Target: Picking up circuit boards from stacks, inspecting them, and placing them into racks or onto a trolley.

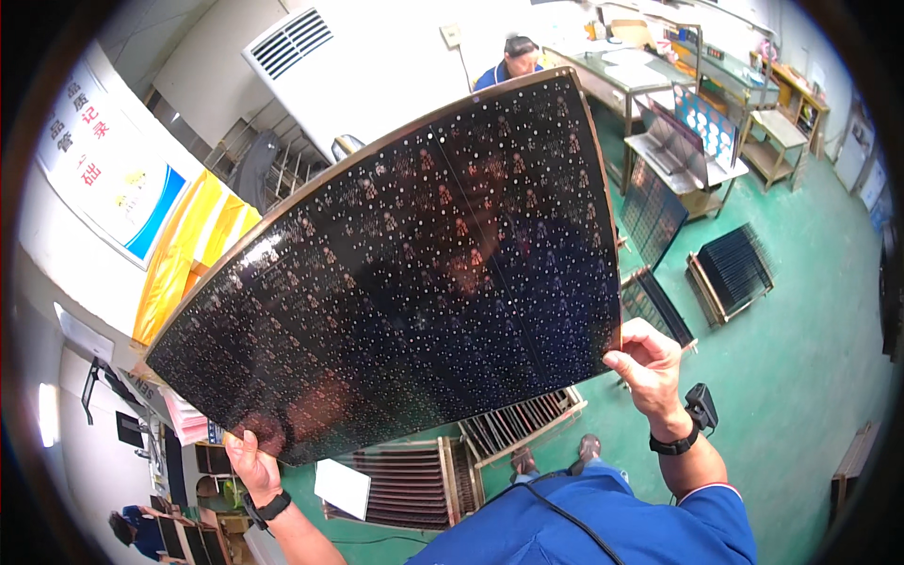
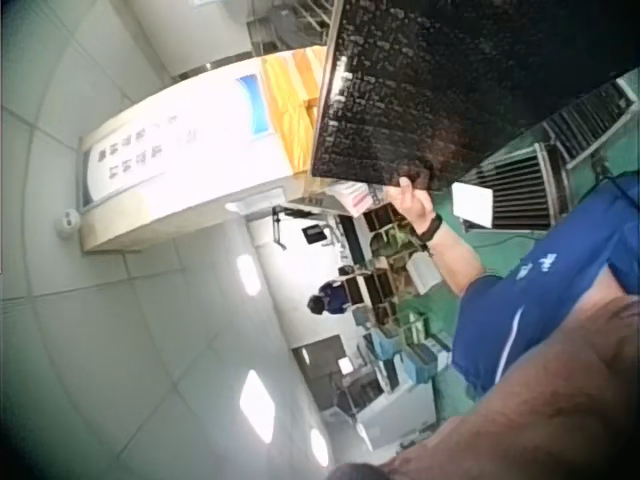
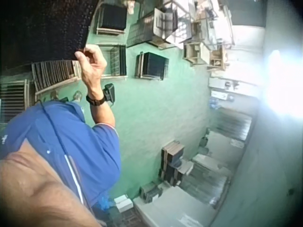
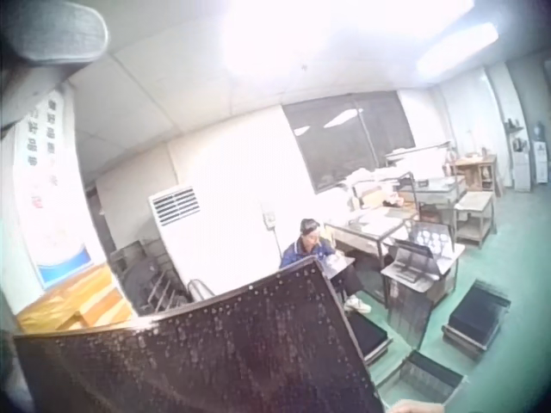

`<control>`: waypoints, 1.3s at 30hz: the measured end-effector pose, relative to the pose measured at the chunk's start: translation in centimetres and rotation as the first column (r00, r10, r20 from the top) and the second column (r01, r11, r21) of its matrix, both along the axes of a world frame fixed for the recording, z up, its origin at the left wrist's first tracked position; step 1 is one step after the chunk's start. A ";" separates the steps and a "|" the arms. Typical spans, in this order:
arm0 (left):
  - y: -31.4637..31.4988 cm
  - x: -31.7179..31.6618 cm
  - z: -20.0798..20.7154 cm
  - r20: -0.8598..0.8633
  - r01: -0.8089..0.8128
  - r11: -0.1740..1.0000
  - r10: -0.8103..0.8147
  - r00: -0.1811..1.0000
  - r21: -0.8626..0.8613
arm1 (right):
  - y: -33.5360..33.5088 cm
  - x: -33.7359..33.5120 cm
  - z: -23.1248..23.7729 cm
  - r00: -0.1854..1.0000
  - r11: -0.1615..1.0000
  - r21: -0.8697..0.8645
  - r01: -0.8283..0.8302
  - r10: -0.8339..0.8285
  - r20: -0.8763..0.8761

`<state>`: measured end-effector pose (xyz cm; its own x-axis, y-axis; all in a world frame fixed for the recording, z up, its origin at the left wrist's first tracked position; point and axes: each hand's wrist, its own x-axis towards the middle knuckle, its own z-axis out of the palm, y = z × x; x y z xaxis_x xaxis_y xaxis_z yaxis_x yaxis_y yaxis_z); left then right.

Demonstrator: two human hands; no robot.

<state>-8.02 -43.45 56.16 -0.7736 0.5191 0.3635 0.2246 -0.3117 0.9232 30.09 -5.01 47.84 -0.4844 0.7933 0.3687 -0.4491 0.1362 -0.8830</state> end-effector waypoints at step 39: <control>0.3 3.4 1.4 0.032 -0.024 0.972 0.032 0.999 -0.235 | -1.9 3.2 2.4 0.986 0.997 -0.048 -0.060 0.067 0.153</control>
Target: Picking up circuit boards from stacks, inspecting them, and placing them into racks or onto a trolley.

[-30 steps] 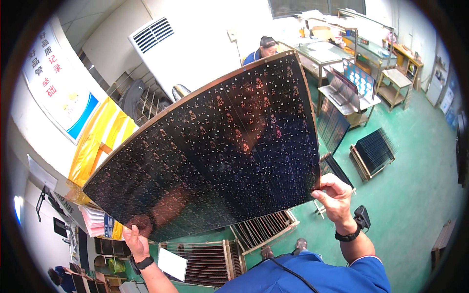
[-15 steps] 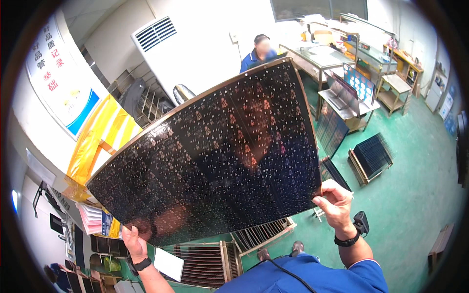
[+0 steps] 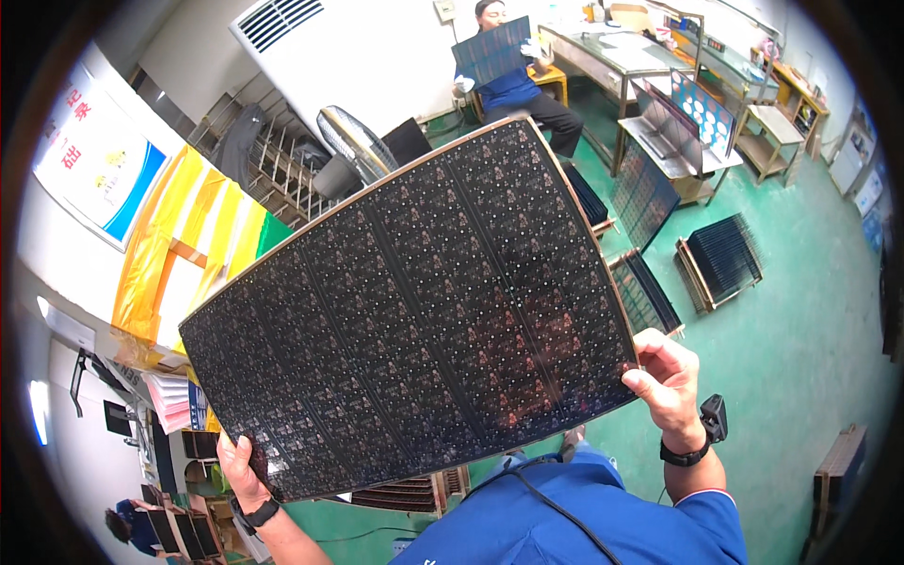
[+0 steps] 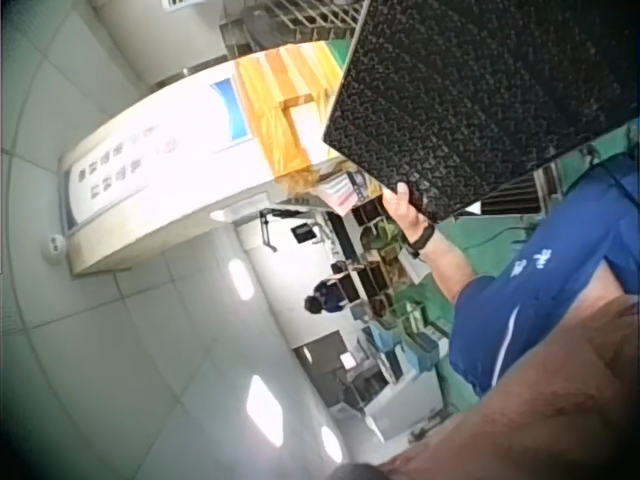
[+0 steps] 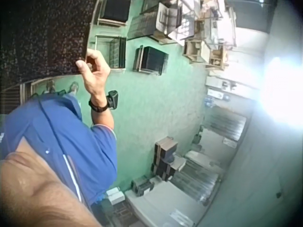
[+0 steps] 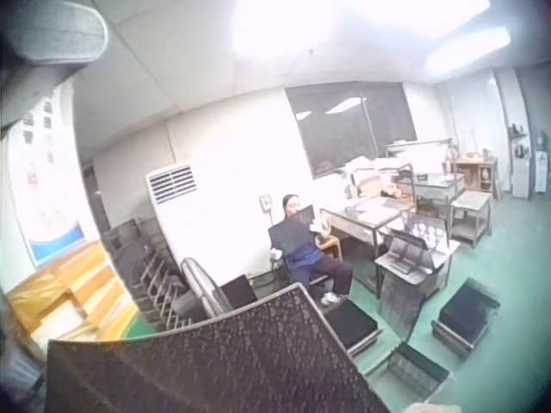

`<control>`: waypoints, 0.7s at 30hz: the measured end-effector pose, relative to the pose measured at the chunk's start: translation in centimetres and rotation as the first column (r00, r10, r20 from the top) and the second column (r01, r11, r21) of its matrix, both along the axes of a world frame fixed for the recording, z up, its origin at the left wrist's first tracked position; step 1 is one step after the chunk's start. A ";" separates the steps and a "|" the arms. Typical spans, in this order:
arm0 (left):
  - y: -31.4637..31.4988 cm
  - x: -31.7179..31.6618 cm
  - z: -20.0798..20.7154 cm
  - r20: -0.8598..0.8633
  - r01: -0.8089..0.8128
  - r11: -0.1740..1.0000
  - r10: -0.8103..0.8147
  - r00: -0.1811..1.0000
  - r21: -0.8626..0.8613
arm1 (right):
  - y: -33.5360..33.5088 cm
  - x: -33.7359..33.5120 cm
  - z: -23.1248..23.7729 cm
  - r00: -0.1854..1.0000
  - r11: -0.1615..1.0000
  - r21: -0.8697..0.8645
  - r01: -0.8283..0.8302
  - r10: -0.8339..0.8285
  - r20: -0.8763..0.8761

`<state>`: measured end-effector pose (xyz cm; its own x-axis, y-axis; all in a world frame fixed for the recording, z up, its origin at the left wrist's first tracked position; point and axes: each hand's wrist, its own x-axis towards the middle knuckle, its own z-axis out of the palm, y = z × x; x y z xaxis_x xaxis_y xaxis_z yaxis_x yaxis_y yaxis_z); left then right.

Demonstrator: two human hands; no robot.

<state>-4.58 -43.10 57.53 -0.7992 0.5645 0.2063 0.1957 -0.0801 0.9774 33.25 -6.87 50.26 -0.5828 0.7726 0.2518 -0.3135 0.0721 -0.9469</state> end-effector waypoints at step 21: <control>0.0 -0.2 -3.0 0.117 -0.032 0.999 0.030 0.993 0.015 | -0.4 0.3 0.0 1.000 1.000 -0.016 -0.012 0.012 -0.001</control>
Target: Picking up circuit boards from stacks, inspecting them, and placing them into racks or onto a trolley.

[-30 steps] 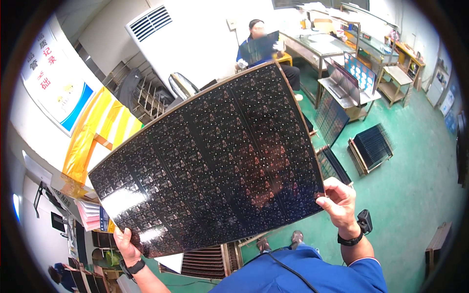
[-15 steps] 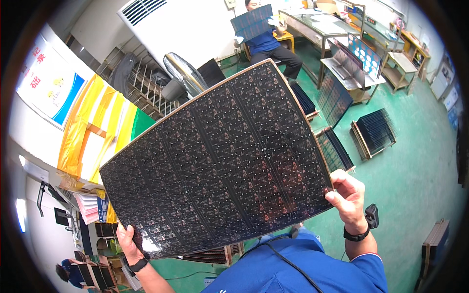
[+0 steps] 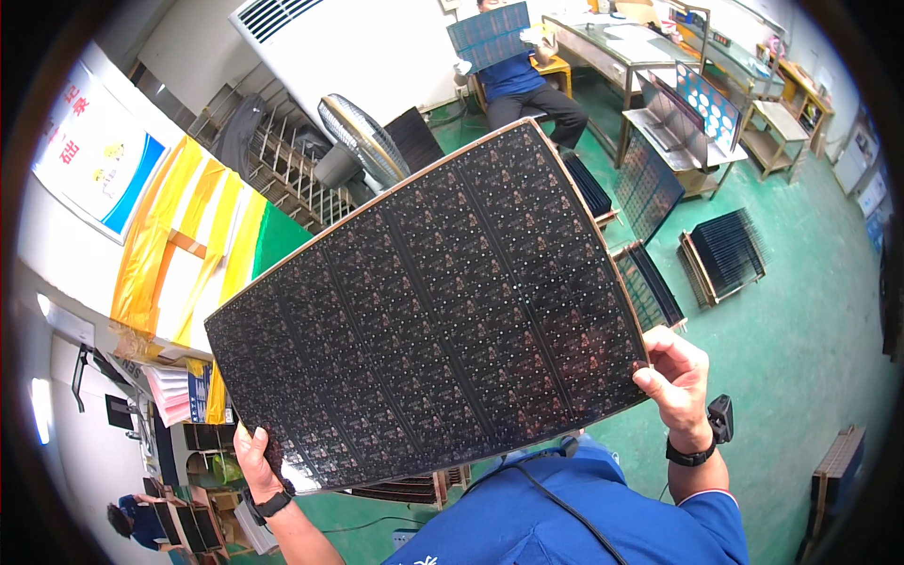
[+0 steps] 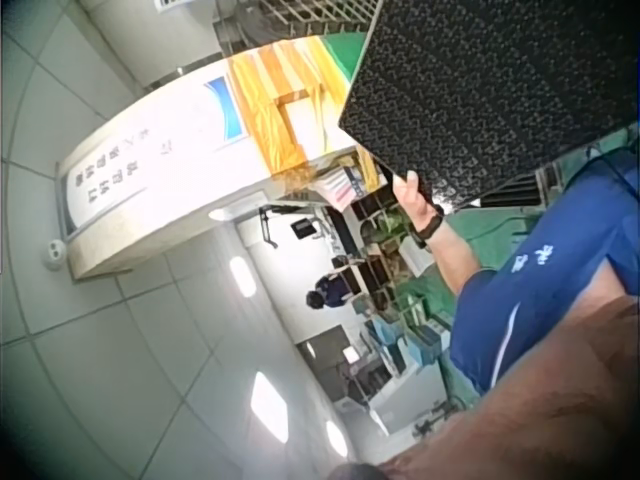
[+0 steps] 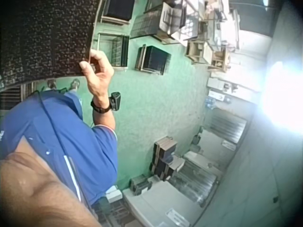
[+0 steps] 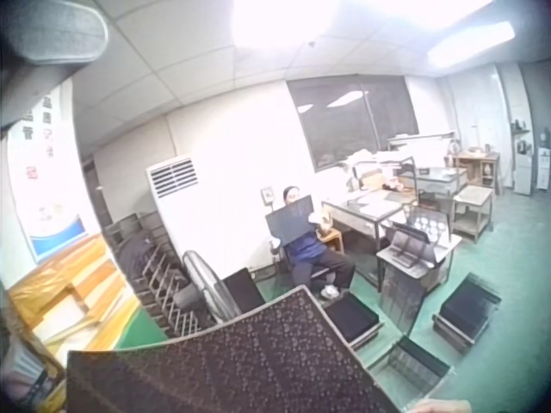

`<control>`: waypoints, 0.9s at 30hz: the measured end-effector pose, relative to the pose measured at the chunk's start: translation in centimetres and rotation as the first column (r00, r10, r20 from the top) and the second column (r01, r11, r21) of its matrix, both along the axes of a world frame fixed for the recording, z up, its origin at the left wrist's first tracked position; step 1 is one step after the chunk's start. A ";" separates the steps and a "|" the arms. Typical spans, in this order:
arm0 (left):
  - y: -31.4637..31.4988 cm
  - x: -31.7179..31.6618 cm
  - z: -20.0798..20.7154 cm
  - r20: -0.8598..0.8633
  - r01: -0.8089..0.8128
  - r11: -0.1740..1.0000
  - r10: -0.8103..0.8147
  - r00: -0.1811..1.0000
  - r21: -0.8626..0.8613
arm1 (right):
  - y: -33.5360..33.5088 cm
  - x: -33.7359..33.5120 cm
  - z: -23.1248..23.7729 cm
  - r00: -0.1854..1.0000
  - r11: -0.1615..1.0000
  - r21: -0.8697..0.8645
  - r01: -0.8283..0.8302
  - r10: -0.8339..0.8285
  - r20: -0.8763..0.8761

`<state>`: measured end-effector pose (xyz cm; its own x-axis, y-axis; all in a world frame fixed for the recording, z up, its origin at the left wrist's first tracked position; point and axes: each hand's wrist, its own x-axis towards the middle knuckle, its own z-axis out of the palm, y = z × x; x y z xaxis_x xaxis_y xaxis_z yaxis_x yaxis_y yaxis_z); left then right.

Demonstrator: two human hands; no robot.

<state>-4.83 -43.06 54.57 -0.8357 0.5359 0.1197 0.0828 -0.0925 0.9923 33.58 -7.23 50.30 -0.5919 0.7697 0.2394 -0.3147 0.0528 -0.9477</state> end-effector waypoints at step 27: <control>17.8 0.4 -19.6 0.348 0.324 0.773 -0.560 0.751 0.545 | -0.4 3.0 8.9 0.924 0.694 0.635 0.340 -0.371 -0.089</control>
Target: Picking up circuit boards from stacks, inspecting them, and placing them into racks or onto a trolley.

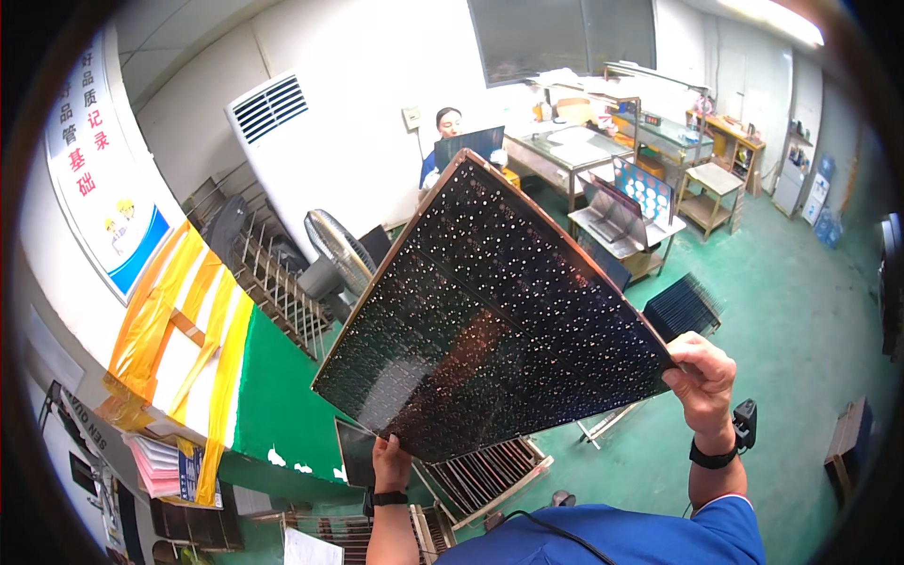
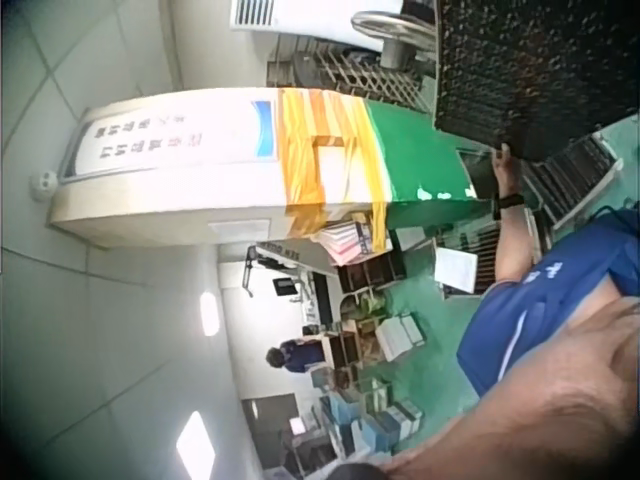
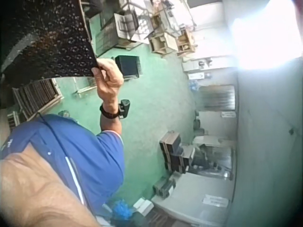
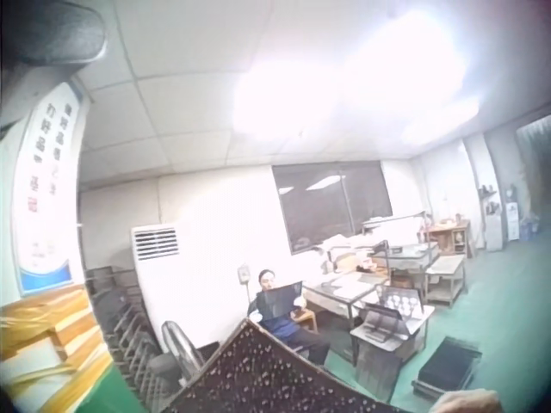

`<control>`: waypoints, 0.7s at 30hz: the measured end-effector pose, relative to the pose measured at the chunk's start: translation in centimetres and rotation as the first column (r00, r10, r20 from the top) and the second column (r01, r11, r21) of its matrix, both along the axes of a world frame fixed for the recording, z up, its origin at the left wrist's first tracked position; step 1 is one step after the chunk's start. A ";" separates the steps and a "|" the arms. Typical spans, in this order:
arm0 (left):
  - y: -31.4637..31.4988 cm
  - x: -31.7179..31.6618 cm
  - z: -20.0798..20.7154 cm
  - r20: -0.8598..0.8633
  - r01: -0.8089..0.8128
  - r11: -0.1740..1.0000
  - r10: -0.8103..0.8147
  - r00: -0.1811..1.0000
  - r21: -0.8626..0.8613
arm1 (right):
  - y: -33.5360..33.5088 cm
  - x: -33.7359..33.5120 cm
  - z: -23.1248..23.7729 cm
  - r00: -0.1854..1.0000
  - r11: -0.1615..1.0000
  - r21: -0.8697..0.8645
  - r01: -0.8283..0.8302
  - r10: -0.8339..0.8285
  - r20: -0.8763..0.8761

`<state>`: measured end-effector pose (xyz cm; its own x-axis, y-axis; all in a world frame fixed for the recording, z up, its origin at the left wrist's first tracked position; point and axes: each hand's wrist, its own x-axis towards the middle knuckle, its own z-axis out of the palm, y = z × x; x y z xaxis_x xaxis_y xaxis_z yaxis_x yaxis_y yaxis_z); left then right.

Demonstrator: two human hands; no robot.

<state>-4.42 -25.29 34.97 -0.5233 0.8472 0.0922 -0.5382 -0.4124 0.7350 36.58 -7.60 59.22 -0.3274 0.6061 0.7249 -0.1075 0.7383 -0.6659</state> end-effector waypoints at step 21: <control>3.0 1.0 -5.3 0.107 0.172 0.970 -0.155 0.982 -0.171 | -2.2 1.0 1.7 0.986 0.992 0.017 0.126 -0.127 0.106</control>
<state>-3.46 -22.28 29.70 -0.3758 0.9201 -0.1104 -0.6562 -0.1801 0.7328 37.60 -9.80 60.91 -0.3242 0.6399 0.6967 0.0582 0.7486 -0.6605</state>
